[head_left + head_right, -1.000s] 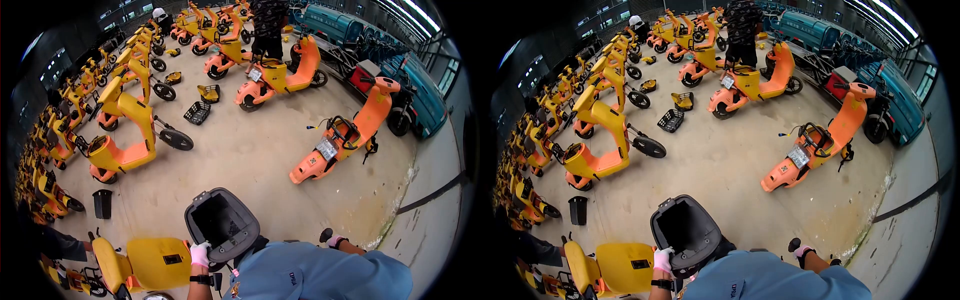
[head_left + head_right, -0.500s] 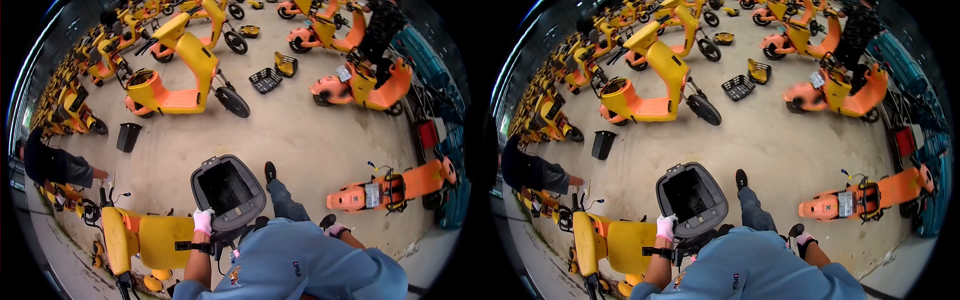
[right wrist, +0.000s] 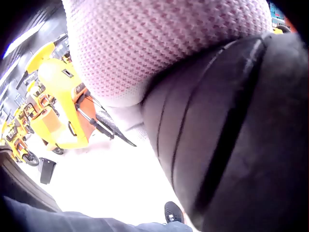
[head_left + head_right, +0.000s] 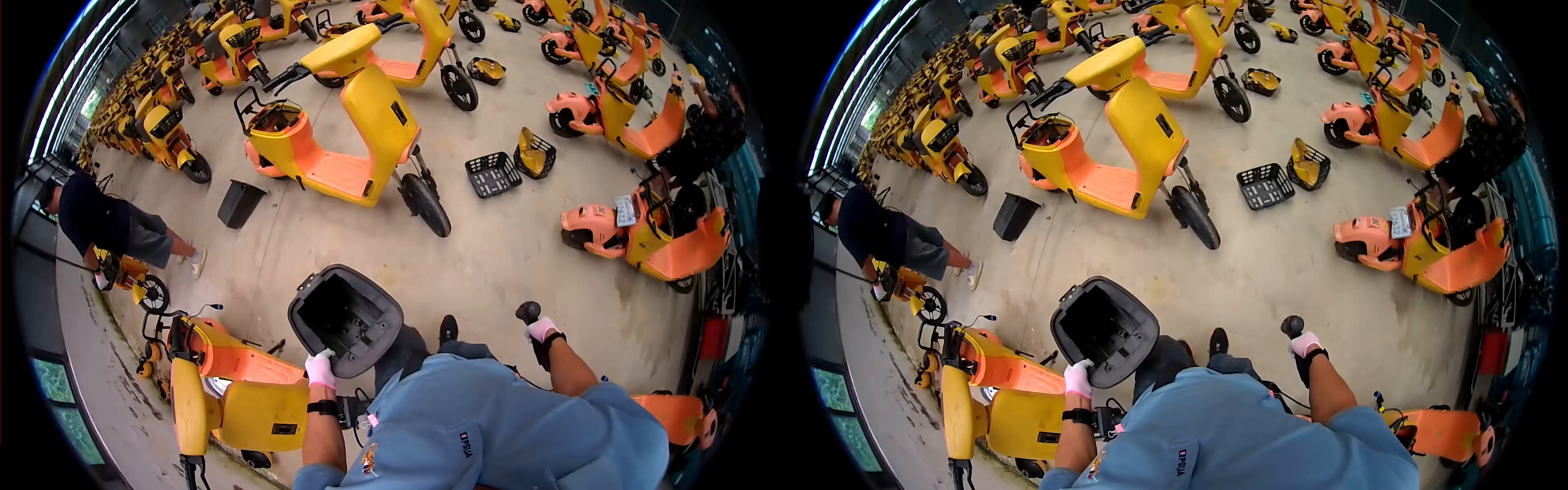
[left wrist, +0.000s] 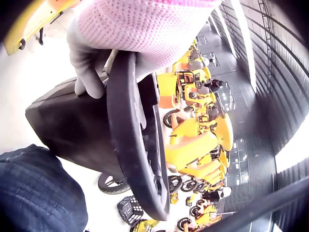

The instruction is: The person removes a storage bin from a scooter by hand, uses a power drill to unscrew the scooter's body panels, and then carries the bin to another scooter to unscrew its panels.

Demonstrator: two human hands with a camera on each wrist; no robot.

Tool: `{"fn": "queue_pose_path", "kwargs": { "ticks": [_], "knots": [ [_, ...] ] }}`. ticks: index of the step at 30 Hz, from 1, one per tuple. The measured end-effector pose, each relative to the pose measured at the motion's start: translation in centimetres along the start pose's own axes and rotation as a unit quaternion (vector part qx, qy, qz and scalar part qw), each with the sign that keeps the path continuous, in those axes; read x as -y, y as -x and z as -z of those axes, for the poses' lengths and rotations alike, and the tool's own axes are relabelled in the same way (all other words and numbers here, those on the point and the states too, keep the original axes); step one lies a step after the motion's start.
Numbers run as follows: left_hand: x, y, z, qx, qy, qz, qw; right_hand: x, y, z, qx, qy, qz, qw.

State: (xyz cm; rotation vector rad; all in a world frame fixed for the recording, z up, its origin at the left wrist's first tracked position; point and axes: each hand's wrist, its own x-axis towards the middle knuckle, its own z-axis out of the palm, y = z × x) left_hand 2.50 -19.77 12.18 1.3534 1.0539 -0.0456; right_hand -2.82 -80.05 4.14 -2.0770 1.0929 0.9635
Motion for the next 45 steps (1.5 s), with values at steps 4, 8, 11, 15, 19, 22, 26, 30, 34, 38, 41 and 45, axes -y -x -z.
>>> {"fn": "queue_pose_path", "kwargs": {
  "ticks": [4,8,11,15,19,22,26,30,34,38,41,45],
  "knots": [
    [-0.4,-4.5,-2.6,0.011,0.056,0.016,0.998,5.8,-0.7,2.3,0.009,-0.050,0.036,0.998],
    [-1.6,-11.4,-5.8,-0.005,0.048,0.082,0.995,8.5,-2.5,1.2,0.044,0.003,0.019,0.999],
    [-2.9,-17.0,-8.4,0.003,0.041,0.087,0.995,9.9,-2.1,0.5,0.072,-0.024,-0.035,0.996],
    [-4.4,-25.7,-11.9,-0.003,0.027,0.112,0.993,13.8,0.6,0.1,0.058,0.067,-0.130,0.987],
    [-5.8,-32.7,-15.3,-0.021,-0.036,0.094,0.995,18.5,3.5,1.3,0.074,-0.005,-0.173,0.982],
    [-7.8,-36.0,-17.7,-0.038,-0.100,0.089,0.990,23.1,4.3,2.4,0.068,-0.058,-0.146,0.985],
    [-7.5,-41.4,-19.0,-0.022,-0.141,0.067,0.987,31.1,5.4,4.1,0.047,-0.045,-0.103,0.992],
    [-6.7,-47.0,-20.1,-0.048,-0.134,0.086,0.986,36.0,4.7,5.7,0.040,0.017,-0.100,0.994],
    [-5.3,-51.7,-21.0,-0.013,-0.069,0.072,0.995,39.7,4.2,6.7,0.036,0.072,-0.126,0.989],
    [-4.0,-54.8,-22.3,-0.012,0.007,0.088,0.996,41.1,3.8,6.8,0.017,0.112,-0.089,0.990],
    [-2.8,-56.8,-22.9,-0.022,0.039,0.107,0.993,37.9,1.9,7.1,0.032,0.185,-0.048,0.981],
    [-1.0,-59.4,-23.8,0.004,0.116,0.087,0.989,43.1,2.4,5.5,0.027,0.184,-0.058,0.981]
  ]
}}
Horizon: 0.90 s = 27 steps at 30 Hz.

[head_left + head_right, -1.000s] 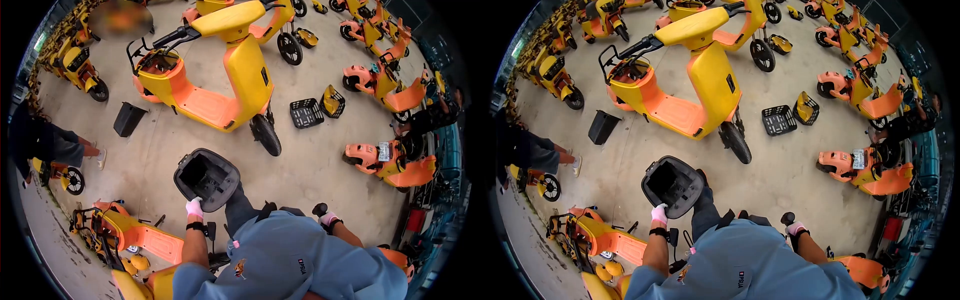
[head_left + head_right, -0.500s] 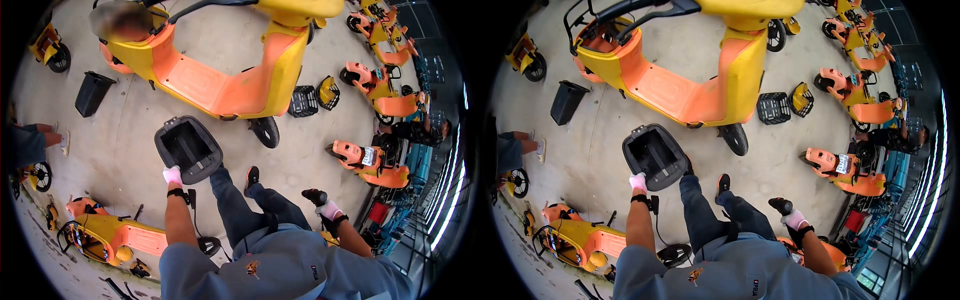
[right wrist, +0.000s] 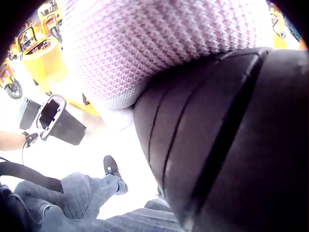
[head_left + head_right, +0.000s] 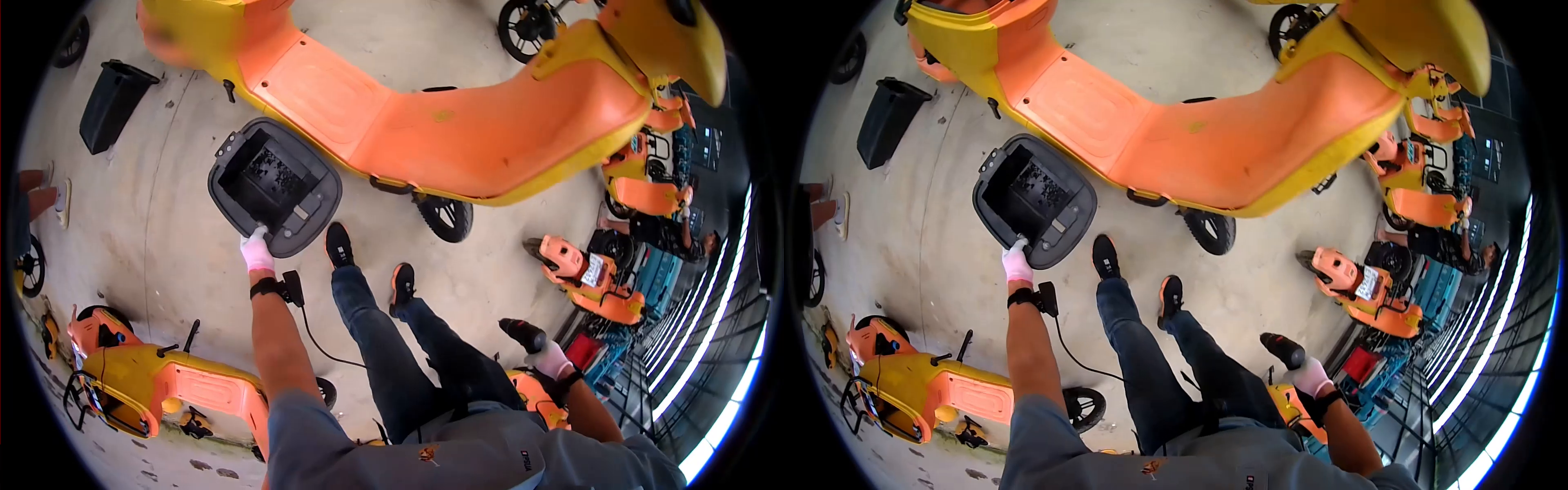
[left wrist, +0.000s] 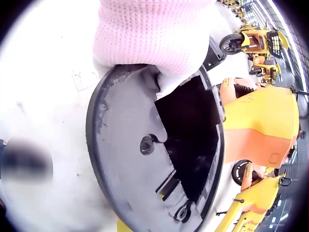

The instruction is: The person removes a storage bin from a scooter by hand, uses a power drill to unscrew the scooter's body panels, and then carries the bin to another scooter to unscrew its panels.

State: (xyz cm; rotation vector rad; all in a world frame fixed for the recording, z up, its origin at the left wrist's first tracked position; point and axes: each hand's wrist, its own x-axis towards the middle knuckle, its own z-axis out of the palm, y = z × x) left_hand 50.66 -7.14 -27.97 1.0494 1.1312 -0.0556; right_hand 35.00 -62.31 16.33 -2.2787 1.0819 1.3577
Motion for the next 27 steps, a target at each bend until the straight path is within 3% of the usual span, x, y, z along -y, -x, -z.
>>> {"fn": "queue_pose_path", "kwargs": {
  "ticks": [2,3,6,7,8,10,12,14,16,18,19,20,22,24,27],
  "knots": [
    [0.3,-0.4,-1.0,-0.008,0.053,-0.005,0.999,-0.6,-1.2,-0.3,0.023,0.014,-0.019,0.999],
    [1.1,-1.2,-0.9,-0.008,0.076,0.001,0.997,-2.2,-2.2,-0.9,0.017,-0.016,0.028,0.999],
    [1.6,-2.2,-1.0,-0.032,0.104,0.003,0.994,1.2,-2.1,-0.6,0.026,0.051,0.015,0.998],
    [1.6,-2.8,-0.9,-0.034,0.109,-0.003,0.993,2.2,-2.2,-0.9,-0.002,0.030,0.060,0.998],
    [1.7,-3.2,-0.6,-0.045,0.132,0.005,0.990,3.1,-2.1,-0.9,0.022,-0.038,0.019,0.999],
    [2.6,-4.2,0.8,-0.055,0.152,0.023,0.987,3.2,-2.7,-1.4,-0.002,-0.007,0.071,0.997],
    [3.8,-5.9,2.7,-0.040,0.159,0.047,0.985,4.2,-2.6,-1.3,0.008,0.001,0.009,1.000],
    [1.7,-4.7,2.3,-0.048,0.161,0.033,0.985,4.0,-3.2,-1.5,0.027,0.013,-0.022,0.999],
    [1.3,-4.6,2.2,-0.056,0.188,0.009,0.981,2.9,-4.3,-3.0,0.010,-0.090,0.082,0.993],
    [3.2,-6.0,3.2,-0.040,0.193,0.044,0.979,0.9,-5.7,-3.4,0.049,-0.022,0.129,0.990],
    [4.0,-6.5,3.6,-0.022,0.200,0.072,0.977,5.2,-4.4,-2.6,0.081,0.060,0.018,0.995],
    [4.6,-6.9,3.8,-0.012,0.196,0.081,0.977,2.1,-5.6,-3.6,0.050,0.028,0.059,0.997],
    [5.1,-6.9,3.6,0.082,0.114,0.043,0.989,8.1,-3.4,-3.2,0.032,0.098,0.002,0.995],
    [0.3,-4.1,-0.1,-0.048,0.209,0.150,0.965,7.2,-3.7,-4.0,0.011,0.096,0.047,0.994],
    [2.1,-8.1,2.0,0.004,0.185,0.132,0.974,6.0,-3.8,-5.5,-0.001,0.019,0.086,0.996]
  ]
}}
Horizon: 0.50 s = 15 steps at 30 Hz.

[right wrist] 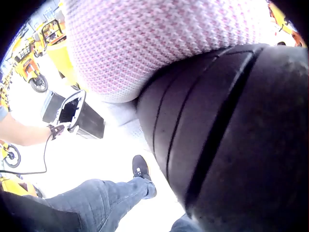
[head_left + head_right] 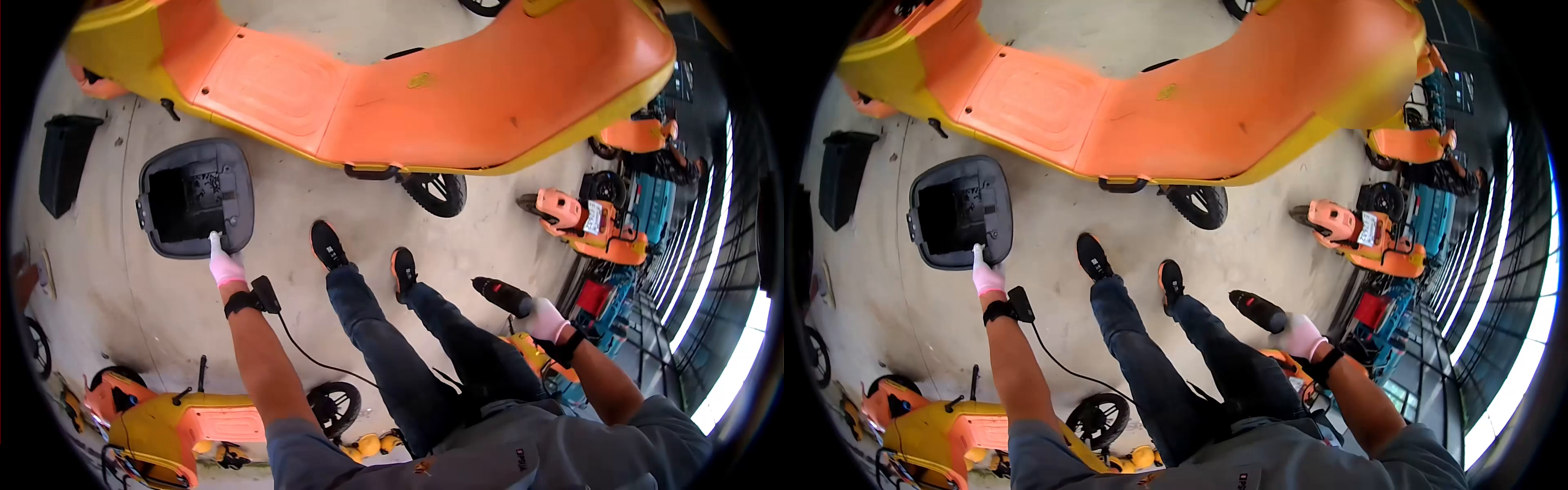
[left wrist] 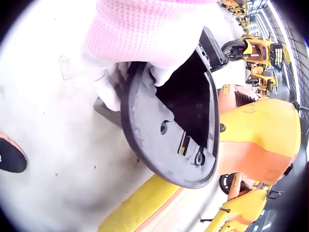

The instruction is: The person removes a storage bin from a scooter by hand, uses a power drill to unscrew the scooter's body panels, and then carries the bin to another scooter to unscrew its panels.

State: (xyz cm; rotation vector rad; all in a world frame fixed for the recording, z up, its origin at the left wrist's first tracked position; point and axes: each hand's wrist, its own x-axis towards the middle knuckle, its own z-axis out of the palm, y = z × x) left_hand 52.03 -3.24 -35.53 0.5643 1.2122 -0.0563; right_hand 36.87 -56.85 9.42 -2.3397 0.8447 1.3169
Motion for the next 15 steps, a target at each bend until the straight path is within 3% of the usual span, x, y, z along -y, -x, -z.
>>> {"fn": "queue_pose_path", "kwargs": {
  "ticks": [3,5,6,9,10,11,13,15],
  "knots": [
    [-0.8,0.3,-0.4,-0.026,-0.018,0.026,0.999,-0.6,0.2,-1.5,-0.022,0.013,0.027,0.999],
    [-1.4,0.6,0.2,-0.001,-0.022,0.055,0.998,2.9,1.1,-0.6,0.028,-0.025,-0.089,0.995],
    [-1.8,1.5,-0.1,0.050,0.056,0.036,0.997,2.6,1.4,-1.5,0.016,-0.002,-0.070,0.997],
    [-2.9,3.1,-0.6,-0.001,0.026,0.074,0.997,1.5,1.7,-2.8,0.007,-0.022,-0.073,0.997],
    [-3.7,3.3,-0.1,-0.030,-0.071,0.112,0.991,0.7,1.8,-3.7,-0.016,-0.056,-0.039,0.998],
    [-4.1,3.4,0.4,-0.028,-0.085,0.106,0.990,0.2,1.8,-4.1,0.008,-0.089,-0.067,0.994],
    [-4.6,3.3,1.3,-0.068,-0.361,0.046,0.929,-0.4,2.1,-5.6,-0.021,-0.183,-0.064,0.981],
    [-4.7,4.8,1.0,-0.089,-0.425,0.015,0.901,-2.4,1.6,-8.6,-0.058,-0.221,-0.033,0.973]
  ]
}}
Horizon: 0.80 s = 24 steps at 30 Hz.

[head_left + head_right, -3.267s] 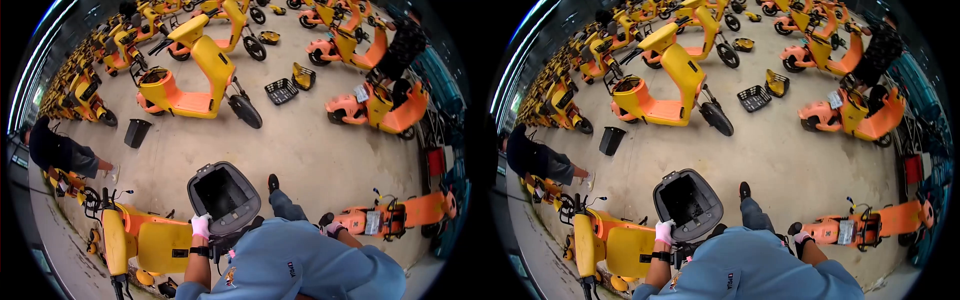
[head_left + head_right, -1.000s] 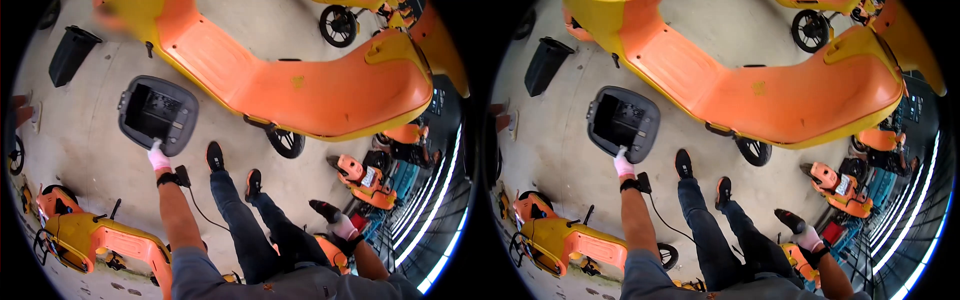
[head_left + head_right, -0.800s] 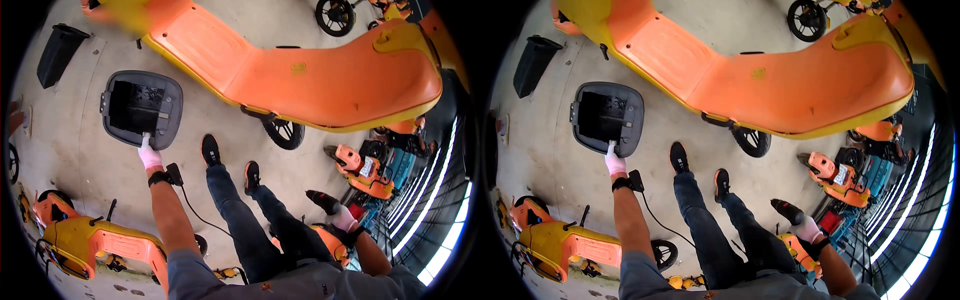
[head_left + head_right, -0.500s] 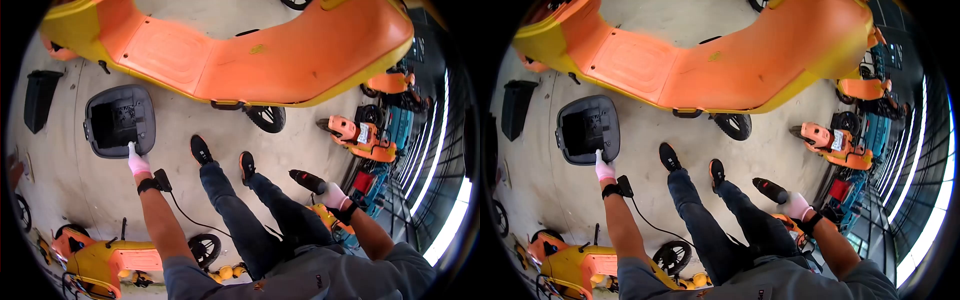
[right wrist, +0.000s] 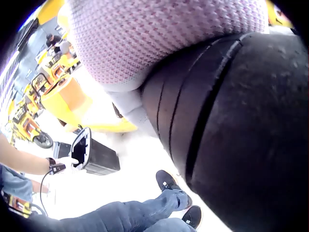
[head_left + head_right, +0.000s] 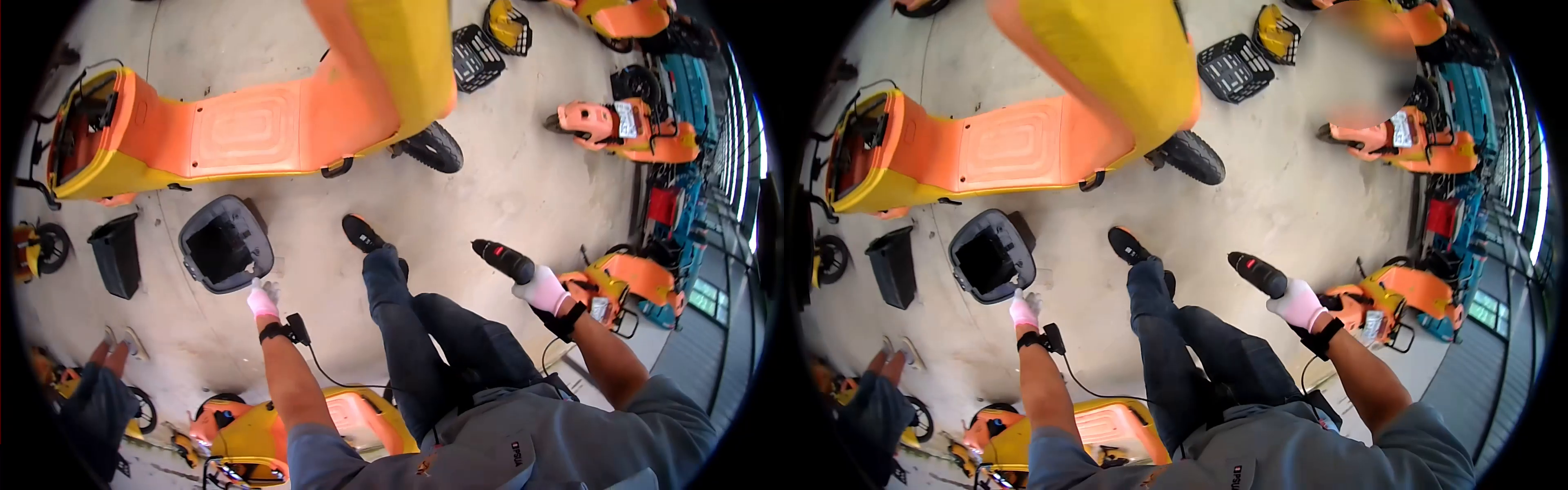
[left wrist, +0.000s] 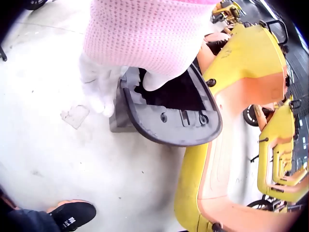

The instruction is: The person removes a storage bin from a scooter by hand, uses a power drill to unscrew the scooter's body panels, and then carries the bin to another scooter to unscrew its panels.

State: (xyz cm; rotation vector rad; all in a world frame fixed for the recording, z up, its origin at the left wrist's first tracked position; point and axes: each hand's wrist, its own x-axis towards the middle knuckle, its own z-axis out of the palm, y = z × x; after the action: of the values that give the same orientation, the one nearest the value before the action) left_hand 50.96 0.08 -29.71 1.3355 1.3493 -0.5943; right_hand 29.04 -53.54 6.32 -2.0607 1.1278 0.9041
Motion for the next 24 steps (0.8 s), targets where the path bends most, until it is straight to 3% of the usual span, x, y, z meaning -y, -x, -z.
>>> {"fn": "queue_pose_path", "kwargs": {
  "ticks": [1,3,6,8,13,15,16,18,20,22,24],
  "knots": [
    [-0.5,1.3,-0.3,-0.011,-0.004,0.019,1.000,-0.7,-0.1,-0.6,0.001,-0.048,-0.011,0.999],
    [0.1,1.3,0.1,0.041,-0.075,-0.022,0.996,-1.4,-0.3,-1.6,0.010,-0.127,-0.042,0.991],
    [-0.2,4.2,-1.3,0.112,-0.121,-0.036,0.986,-1.2,0.6,-3.2,-0.001,-0.248,0.000,0.969],
    [-1.4,9.2,-3.3,0.159,-0.244,-0.105,0.951,-0.3,1.2,-3.4,0.008,-0.268,0.022,0.963],
    [-2.9,18.3,-8.4,0.225,-0.305,-0.212,0.901,2.2,3.9,-5.1,-0.061,-0.439,0.128,0.887],
    [-3.9,20.1,-10.0,0.249,-0.323,-0.240,0.881,3.6,6.0,-5.6,-0.216,-0.313,0.297,0.876],
    [-4.4,20.2,-10.9,0.252,-0.340,-0.271,0.865,3.8,6.1,-6.3,-0.247,-0.293,0.333,0.862],
    [-5.0,21.0,-12.2,0.253,-0.368,-0.286,0.848,4.4,6.2,-8.4,-0.171,-0.418,0.278,0.848],
    [-5.8,20.3,-14.4,0.259,-0.396,-0.299,0.829,5.4,5.1,-10.4,-0.157,-0.513,0.269,0.800],
    [-6.5,18.5,-16.2,0.272,-0.440,-0.409,0.752,7.5,3.8,-12.4,-0.072,-0.656,0.188,0.727],
    [-7.1,18.2,-18.3,0.288,-0.459,-0.424,0.726,8.9,2.2,-15.1,-0.104,-0.659,0.192,0.719]
  ]
}}
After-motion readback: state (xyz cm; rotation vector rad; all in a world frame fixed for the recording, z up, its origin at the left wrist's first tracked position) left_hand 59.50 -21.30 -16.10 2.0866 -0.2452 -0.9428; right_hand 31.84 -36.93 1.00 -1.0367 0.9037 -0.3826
